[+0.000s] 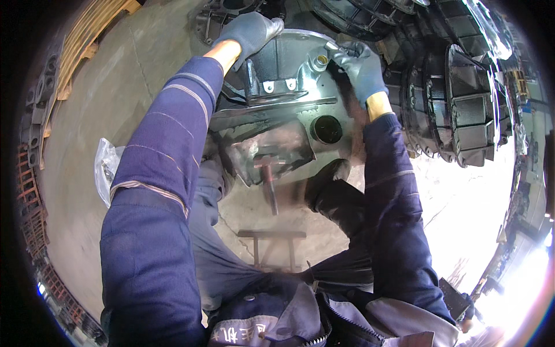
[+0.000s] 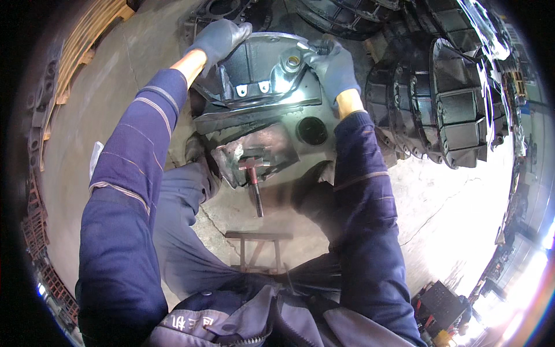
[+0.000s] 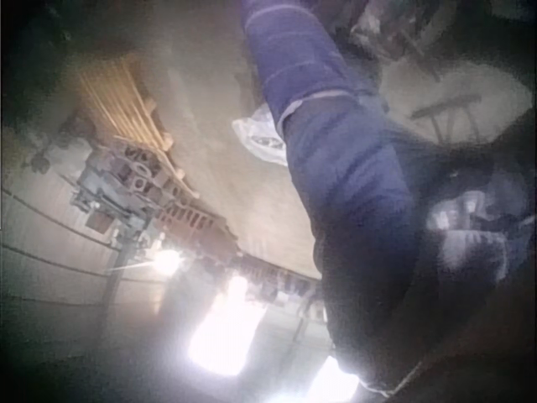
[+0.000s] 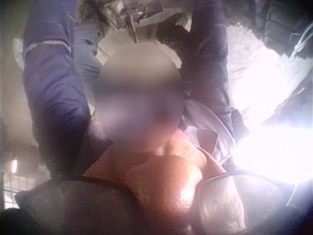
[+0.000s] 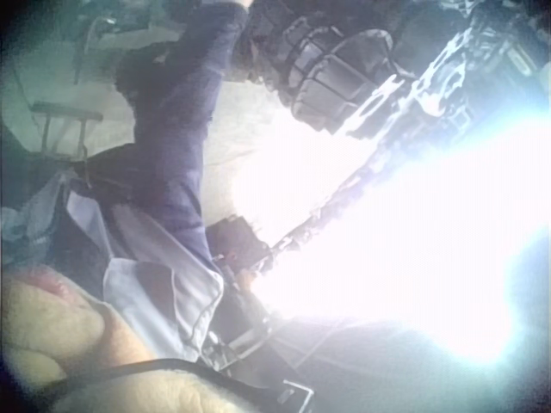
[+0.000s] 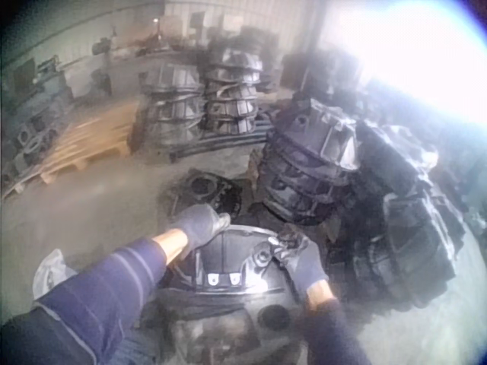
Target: The person repeatedly picks up metal housings, places them on a stand, and uses a hammer to tap them into place. They then remove the parts and place them on the floor among other similar components.
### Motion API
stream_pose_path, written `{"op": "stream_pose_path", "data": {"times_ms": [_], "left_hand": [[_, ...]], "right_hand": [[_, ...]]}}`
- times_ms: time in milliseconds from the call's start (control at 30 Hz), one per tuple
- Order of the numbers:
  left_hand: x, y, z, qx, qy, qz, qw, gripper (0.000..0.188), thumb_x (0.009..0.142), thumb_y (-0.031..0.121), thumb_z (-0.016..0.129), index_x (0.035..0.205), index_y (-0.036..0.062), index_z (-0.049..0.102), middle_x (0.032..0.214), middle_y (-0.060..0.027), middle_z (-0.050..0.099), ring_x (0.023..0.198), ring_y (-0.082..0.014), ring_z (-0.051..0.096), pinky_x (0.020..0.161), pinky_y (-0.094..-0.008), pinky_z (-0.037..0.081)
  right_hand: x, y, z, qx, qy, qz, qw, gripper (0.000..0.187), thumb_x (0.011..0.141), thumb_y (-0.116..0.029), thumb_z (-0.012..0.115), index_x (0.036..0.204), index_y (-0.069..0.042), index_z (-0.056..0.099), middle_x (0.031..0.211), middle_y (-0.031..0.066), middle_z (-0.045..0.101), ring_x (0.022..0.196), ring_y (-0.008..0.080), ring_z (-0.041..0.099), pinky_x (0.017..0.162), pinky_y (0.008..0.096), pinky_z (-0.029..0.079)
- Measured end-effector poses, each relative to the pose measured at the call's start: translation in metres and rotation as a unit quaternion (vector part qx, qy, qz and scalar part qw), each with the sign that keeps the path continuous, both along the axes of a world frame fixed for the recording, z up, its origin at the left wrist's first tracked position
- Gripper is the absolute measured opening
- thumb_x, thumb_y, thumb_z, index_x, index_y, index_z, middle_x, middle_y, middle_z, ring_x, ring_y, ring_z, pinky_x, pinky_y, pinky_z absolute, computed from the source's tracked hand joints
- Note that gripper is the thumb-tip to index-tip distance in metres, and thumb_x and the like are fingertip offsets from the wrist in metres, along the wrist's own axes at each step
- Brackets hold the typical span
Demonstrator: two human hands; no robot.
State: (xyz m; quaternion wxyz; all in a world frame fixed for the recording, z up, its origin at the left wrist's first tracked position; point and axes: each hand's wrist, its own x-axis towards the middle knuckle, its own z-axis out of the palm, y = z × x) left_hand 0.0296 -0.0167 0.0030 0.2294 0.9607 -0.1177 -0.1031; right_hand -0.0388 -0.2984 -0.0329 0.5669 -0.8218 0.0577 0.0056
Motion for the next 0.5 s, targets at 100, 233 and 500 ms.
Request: {"op": "stream_pose_path", "data": {"times_ms": [100, 233, 500], "left_hand": [[0.002, -0.001, -0.005, -0.008, 0.000, 0.011, 1.000, 0.062, 0.100, 0.056, 0.045, 0.113, 0.0036, 0.076, 0.115, -0.0292, 0.070, 0.110, -0.0445, 0.068, 0.100, -0.0486, 0.049], [0.005, 0.000, -0.010, -0.009, 0.000, 0.013, 1.000, 0.064, 0.099, 0.058, 0.046, 0.113, 0.0022, 0.075, 0.117, -0.0292, 0.070, 0.112, -0.0451, 0.067, 0.101, -0.0481, 0.049], [0.003, 0.000, -0.010, -0.031, -0.038, 0.006, 0.999, 0.063, 0.100, 0.055, 0.051, 0.108, -0.0033, 0.074, 0.107, -0.0329, 0.069, 0.103, -0.0469, 0.068, 0.093, -0.0484, 0.049]], "right_hand": [[0.008, -0.006, 0.020, 0.012, -0.032, 0.087, 0.996, 0.039, 0.082, -0.018, 0.086, 0.113, 0.000, 0.071, 0.106, 0.0144, 0.077, 0.092, 0.0195, 0.073, 0.085, 0.0292, 0.056], [0.010, -0.001, 0.038, -0.275, -0.022, 0.173, 0.945, 0.041, 0.081, -0.024, 0.085, 0.115, -0.006, 0.074, 0.108, 0.0173, 0.075, 0.098, 0.0323, 0.073, 0.091, 0.0369, 0.055], [0.006, 0.021, 0.063, -0.393, -0.111, 0.240, 0.881, 0.043, 0.084, -0.034, 0.079, 0.117, -0.008, 0.074, 0.109, 0.0221, 0.072, 0.101, 0.0423, 0.069, 0.091, 0.0458, 0.056]]}}
